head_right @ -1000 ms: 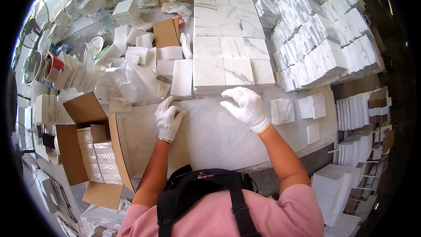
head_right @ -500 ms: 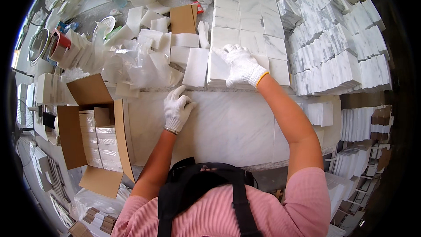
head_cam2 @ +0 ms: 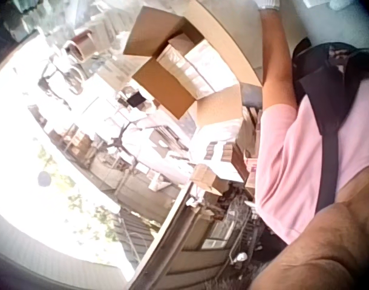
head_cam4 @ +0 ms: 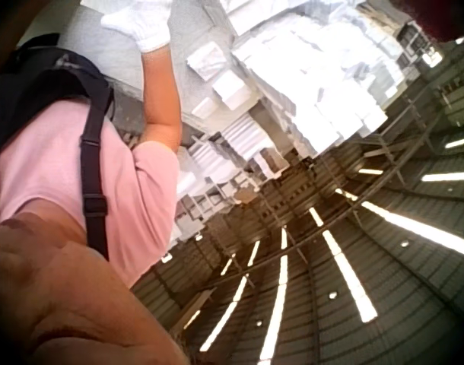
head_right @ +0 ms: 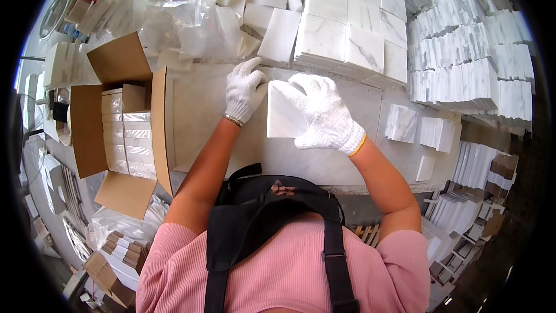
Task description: The person packs small white rectangular items into clear plastic bags, places them into a cardboard box, and seals the box with tape. The person then moves the sealed box to a stack of similar boxes.
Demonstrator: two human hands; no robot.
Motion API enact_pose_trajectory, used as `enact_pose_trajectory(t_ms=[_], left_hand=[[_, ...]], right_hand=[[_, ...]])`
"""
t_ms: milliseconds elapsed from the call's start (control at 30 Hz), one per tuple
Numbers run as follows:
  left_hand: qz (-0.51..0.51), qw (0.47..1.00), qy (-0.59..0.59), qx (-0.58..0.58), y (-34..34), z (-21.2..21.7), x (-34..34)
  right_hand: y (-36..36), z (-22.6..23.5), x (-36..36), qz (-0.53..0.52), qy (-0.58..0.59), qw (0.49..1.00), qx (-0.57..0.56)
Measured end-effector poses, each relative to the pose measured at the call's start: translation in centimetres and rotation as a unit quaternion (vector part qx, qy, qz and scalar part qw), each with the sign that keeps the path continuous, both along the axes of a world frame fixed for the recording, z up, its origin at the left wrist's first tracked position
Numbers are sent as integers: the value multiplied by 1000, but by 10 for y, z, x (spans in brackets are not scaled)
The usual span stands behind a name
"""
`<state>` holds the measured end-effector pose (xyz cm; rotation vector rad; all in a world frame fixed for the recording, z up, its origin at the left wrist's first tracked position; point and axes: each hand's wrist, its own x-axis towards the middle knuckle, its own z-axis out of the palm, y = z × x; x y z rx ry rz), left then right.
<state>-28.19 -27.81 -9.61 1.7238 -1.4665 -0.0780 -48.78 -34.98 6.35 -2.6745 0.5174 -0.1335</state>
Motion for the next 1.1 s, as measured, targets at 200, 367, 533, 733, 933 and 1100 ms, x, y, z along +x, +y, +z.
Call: enact_pose_trajectory(t_ms=[200, 367, 533, 733, 933, 1100], left_hand=[[-7, 1000, -12, -12, -3, -2, -1], [-3, 1000, -17, -3, -2, -3, -1], [-14, 1000, -19, -6, -3, -5, 1], [-12, 1000, -23, -5, -4, -3, -1], [-10, 1000, -27, -2, -4, -4, 0], [-9, 999, -32, 3, -2, -4, 1]], right_hand=[[75, -75, -18, -29, 58, 998, 19], [93, -93, -22, -49, 56, 997, -21], [102, -89, -20, -39, 83, 995, -30], [104, -85, -22, -32, 132, 990, -37], [104, -86, -25, -34, 126, 991, -27], [101, -85, -25, -29, 119, 992, -18]])
